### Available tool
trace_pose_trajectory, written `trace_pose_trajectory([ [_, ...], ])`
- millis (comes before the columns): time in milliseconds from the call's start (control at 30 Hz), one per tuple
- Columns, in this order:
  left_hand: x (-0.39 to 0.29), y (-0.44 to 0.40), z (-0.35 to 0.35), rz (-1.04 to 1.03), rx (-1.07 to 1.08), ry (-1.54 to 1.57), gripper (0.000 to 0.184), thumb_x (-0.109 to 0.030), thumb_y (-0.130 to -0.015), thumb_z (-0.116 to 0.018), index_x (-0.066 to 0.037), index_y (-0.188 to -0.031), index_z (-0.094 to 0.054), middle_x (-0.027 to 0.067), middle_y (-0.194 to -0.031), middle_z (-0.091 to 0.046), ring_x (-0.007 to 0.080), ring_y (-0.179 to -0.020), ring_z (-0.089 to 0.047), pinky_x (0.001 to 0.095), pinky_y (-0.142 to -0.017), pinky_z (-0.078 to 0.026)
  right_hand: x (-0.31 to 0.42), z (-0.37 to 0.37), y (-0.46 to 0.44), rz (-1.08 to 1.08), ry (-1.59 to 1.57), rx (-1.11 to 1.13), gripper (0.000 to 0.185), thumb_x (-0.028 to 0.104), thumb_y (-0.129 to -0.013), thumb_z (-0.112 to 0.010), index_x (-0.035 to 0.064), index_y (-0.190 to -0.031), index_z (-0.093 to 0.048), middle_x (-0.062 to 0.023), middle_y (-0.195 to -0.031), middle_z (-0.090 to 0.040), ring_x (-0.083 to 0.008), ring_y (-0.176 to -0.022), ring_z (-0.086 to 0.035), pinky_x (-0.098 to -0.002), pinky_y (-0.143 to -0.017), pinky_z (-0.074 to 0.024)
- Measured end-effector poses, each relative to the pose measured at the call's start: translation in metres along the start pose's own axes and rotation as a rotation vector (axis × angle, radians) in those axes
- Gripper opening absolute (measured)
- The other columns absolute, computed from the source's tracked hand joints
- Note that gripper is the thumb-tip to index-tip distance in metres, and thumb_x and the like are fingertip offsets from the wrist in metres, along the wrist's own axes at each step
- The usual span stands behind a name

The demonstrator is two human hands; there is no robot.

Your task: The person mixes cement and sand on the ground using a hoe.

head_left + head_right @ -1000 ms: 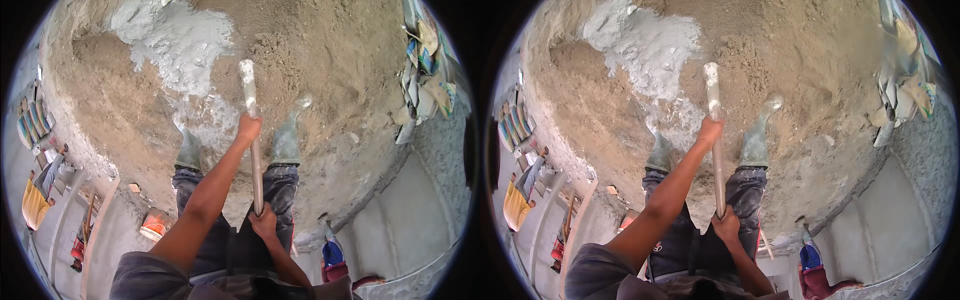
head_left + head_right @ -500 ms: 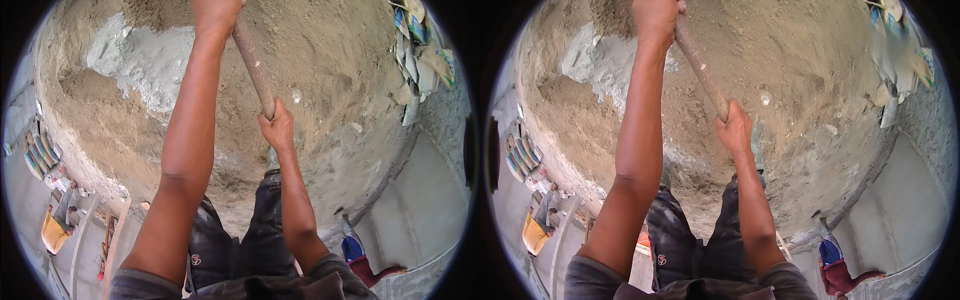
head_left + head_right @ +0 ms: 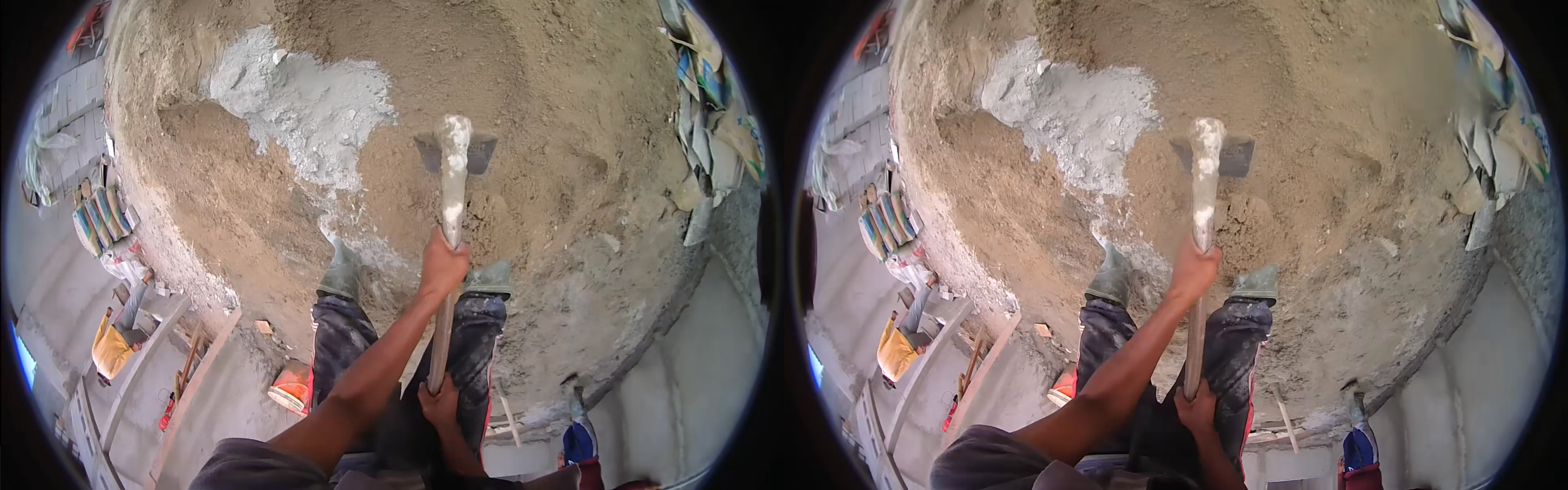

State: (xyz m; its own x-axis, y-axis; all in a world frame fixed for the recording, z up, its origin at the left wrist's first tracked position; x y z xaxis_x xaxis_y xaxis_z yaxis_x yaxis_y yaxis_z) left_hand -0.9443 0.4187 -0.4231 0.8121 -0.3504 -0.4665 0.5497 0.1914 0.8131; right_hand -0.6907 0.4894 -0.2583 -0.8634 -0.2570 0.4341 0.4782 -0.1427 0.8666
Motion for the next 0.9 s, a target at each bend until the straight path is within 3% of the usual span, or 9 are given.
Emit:
trace_pose_trajectory([
  [100,-0.115,-0.026,0.057,-0.299,-0.177,0.096,0.033,-0.016,-0.088,-0.064,0.006,-0.109,-0.051,0.0226,-0.083,-0.066,0.0312,-0.075,-0.069,0.0425,-0.067,-0.053,0.03,-0.023,-0.112,0.196,0.058,-0.112,0.022,0.01,-0.083,-0.069,0.0005,-0.097,-0.055,-0.0185,-0.073,-0.061,-0.0244,-0.068,-0.069,-0.0389,-0.062,-0.0511],
  [133,-0.145,-0.048,0.074,-0.467,-0.231,0.108,0.032,-0.016,-0.089,-0.063,0.005,-0.109,-0.05,0.0218,-0.082,-0.066,0.0301,-0.072,-0.069,0.0426,-0.065,-0.053,0.048,-0.036,-0.162,0.224,0.003,-0.092,0.028,0.01,-0.081,-0.068,-0.0008,-0.102,-0.053,-0.0246,-0.076,-0.063,-0.0431,-0.072,-0.068,-0.0446,-0.063,-0.0519],
  [200,-0.206,-0.084,0.111,-0.586,-0.215,0.112,0.038,-0.017,-0.088,-0.065,0.007,-0.113,-0.047,0.0245,-0.082,-0.066,0.0346,-0.067,-0.069,0.0443,-0.059,-0.052,0.111,-0.065,-0.253,0.324,-0.184,-0.027,0.025,0.008,-0.081,-0.064,-0.0014,-0.101,-0.052,-0.0201,-0.072,-0.061,-0.0352,-0.064,-0.065,-0.0412,-0.061,-0.0502],
  [267,-0.233,-0.141,0.141,-0.853,-0.243,-0.123,0.055,-0.033,-0.088,-0.069,0.005,-0.123,-0.052,0.0255,-0.094,-0.069,0.0326,-0.085,-0.069,0.042,-0.076,-0.053,0.163,-0.109,-0.305,0.49,-0.276,-0.046,0.025,0.005,-0.08,-0.063,-0.0025,-0.102,-0.052,-0.016,-0.07,-0.059,-0.0277,-0.062,-0.061,-0.039,-0.061,-0.0501],
  [333,-0.217,-0.182,0.155,-0.779,-0.572,-0.171,0.034,-0.024,-0.091,-0.067,0.002,-0.108,-0.052,0.0221,-0.087,-0.068,0.0429,-0.076,-0.067,0.0517,-0.069,-0.052,0.172,-0.158,-0.319,0.516,-0.391,0.039,0.026,0.004,-0.079,-0.062,-0.0021,-0.103,-0.053,-0.012,-0.07,-0.058,-0.0216,-0.061,-0.059,-0.0364,-0.058,-0.0488],
  [467,-0.034,-0.229,0.147,-0.13,-0.387,-0.556,0.063,-0.034,-0.087,-0.066,0.008,-0.127,-0.044,0.0292,-0.098,-0.069,0.0422,-0.099,-0.069,0.0491,-0.087,-0.054,0.114,-0.2,-0.275,0.026,-0.531,0.334,0.025,0.004,-0.08,-0.061,-0.0027,-0.103,-0.054,-0.0064,-0.071,-0.055,-0.0143,-0.061,-0.056,-0.0327,-0.054,-0.0459],
  [533,0.039,-0.229,0.124,0.038,-0.266,-0.267,0.056,-0.03,-0.087,-0.067,0.01,-0.121,-0.051,0.0258,-0.101,-0.069,0.0374,-0.094,-0.071,0.0443,-0.08,-0.056,0.1,-0.16,-0.246,-0.161,-0.401,0.341,0.025,0.005,-0.081,-0.06,-0.0029,-0.103,-0.054,-0.0043,-0.072,-0.055,-0.0119,-0.06,-0.054,-0.0306,-0.053,-0.0443],
  [733,0.039,-0.103,0.041,0.385,0.142,0.603,0.019,-0.014,-0.089,-0.064,0.002,-0.1,-0.06,0.0096,-0.073,-0.062,0.0175,-0.059,-0.063,0.0329,-0.05,-0.052,0.058,0.011,-0.137,-0.171,-0.241,0.45,0.023,0.005,-0.083,-0.062,-0.0012,-0.104,-0.056,-0.0026,-0.073,-0.057,-0.0088,-0.059,-0.053,-0.0284,-0.052,-0.0427],
  [900,0.016,0.056,0.001,0.432,0.098,0.598,0.02,-0.018,-0.09,-0.07,-0.006,-0.087,-0.055,0.0039,-0.065,-0.054,0.0143,-0.048,-0.052,0.0312,-0.044,-0.043,-0.011,0.058,-0.017,-0.015,0.039,0.235,0.031,0.011,-0.08,-0.071,0.0,-0.104,-0.056,-0.0111,-0.073,-0.062,-0.0224,-0.064,-0.066,-0.0363,-0.062,-0.0523],
])
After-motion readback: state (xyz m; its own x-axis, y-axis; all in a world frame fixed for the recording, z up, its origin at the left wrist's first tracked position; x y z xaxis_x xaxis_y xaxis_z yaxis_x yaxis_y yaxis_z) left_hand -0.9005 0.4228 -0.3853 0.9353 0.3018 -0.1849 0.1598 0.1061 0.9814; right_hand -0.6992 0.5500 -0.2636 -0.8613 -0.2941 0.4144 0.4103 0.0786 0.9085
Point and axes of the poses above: each hand's wrist, its own y-axis away from the middle knuckle, its own z-axis out of the back of the hand, x = y × z, the point moved 3 cm from there along -y, towards the middle knuckle
